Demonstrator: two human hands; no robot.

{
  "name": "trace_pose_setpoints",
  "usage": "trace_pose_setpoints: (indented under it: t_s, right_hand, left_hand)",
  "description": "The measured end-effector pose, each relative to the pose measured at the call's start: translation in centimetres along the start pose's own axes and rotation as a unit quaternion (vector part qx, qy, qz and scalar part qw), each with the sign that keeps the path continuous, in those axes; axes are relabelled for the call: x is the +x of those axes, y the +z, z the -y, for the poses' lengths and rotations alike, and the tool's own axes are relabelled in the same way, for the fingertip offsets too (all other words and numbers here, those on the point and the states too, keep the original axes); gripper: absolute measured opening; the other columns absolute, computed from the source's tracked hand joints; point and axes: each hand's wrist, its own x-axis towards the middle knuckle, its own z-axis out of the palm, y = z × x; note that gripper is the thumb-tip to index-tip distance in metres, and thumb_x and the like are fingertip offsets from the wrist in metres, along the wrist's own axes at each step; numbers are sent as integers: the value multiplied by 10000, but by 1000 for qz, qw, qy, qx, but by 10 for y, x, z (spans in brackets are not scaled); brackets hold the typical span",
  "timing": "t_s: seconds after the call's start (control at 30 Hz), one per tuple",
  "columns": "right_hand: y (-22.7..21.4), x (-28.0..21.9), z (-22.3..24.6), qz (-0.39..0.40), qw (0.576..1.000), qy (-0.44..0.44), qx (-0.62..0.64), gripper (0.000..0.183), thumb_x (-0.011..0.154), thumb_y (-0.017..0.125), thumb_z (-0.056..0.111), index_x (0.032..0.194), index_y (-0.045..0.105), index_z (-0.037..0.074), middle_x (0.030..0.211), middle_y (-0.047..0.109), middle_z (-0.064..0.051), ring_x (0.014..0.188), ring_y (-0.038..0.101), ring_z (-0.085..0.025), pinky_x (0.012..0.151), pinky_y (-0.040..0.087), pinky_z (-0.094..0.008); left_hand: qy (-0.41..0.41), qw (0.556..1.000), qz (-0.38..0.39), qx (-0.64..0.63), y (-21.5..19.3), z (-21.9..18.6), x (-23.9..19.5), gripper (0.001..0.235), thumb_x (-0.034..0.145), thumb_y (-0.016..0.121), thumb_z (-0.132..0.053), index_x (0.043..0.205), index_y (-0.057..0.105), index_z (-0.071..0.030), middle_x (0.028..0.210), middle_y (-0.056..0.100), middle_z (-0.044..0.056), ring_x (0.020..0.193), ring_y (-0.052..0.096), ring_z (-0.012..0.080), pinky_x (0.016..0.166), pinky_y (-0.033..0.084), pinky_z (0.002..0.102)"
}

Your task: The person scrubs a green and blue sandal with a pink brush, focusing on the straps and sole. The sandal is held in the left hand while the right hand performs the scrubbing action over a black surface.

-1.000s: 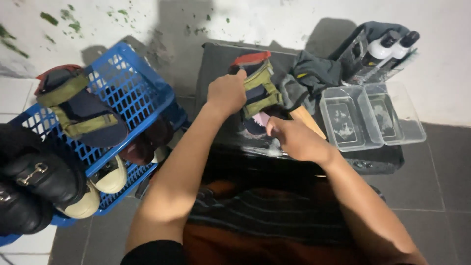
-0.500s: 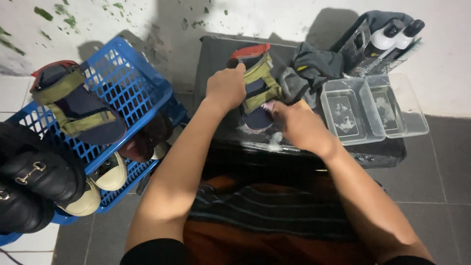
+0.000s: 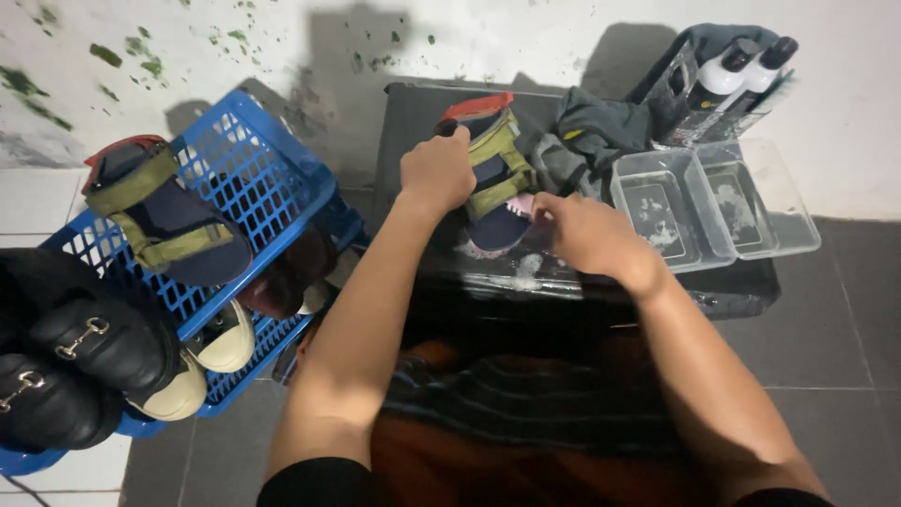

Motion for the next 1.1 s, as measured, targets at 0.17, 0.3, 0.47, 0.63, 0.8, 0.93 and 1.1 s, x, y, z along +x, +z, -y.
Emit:
trace_pose_setpoints:
  t_s: [0.17,0.3,0.47,0.63,0.8,0.93,1.1]
  right_hand:
    - [-22,-21,32,89,995,-3,48,361,916,518,43,1229,609,197,1141,724,-251,1131,667,-488,947,545,-589]
    - [-1,-1,0,33,999,1,9,405,914,533,77,1255,639,269,1058,740,-169,1001,724,-429,793,587,-562]
    - [-4,-10,10,9,1000,18,-4,294,951,547,149,1236,599,203,1031,718,-188,983,723,-454,772,587,-585]
    - [-1,-17,7,-45,996,80,13,222,999,532,200,1221,544,194,1041,708,-196,972,720,-481,788,578,-601]
    - [4,-26,24,-67,988,100,96,180,1007,553,210,1179,599,186,1016,714,-200,1020,704,-465,824,582,-572]
    - [3,-44,33,-47,975,164,144,260,1011,542,133,1253,634,116,1118,724,-284,1122,674,-493,954,548,-591]
    - [9,-42,29,-78,971,183,132,344,947,652,205,1284,632,136,1075,750,-187,1081,697,-439,870,578,-570]
  left_hand:
    - [-14,1000,-3,-20,-5,-9,-1,318,946,542,-111,1235,627,-7,953,727,281,893,736,490,713,597,638]
    - [-28,999,-8,-33,3,-11,3,328,947,547,-76,1250,626,21,971,725,301,904,733,495,728,597,649]
    - [-53,996,-3,-65,9,-22,-6,421,955,522,-90,1350,565,49,1213,645,302,1135,641,474,842,564,655]
    - [-78,994,32,-65,-9,-50,-31,635,967,471,-122,1561,346,66,1644,328,260,1551,280,386,1163,398,601]
    - [-105,988,64,-97,-36,-69,-54,648,1066,423,-173,1633,208,55,1723,156,232,1610,116,350,1263,169,624]
    - [-62,994,31,-80,-10,-53,-55,653,1075,443,-209,1637,208,25,1715,164,229,1599,140,359,1229,240,650]
    - [-58,993,29,-98,-15,-51,-56,665,1091,472,-235,1628,194,42,1708,168,246,1596,152,363,1235,226,665]
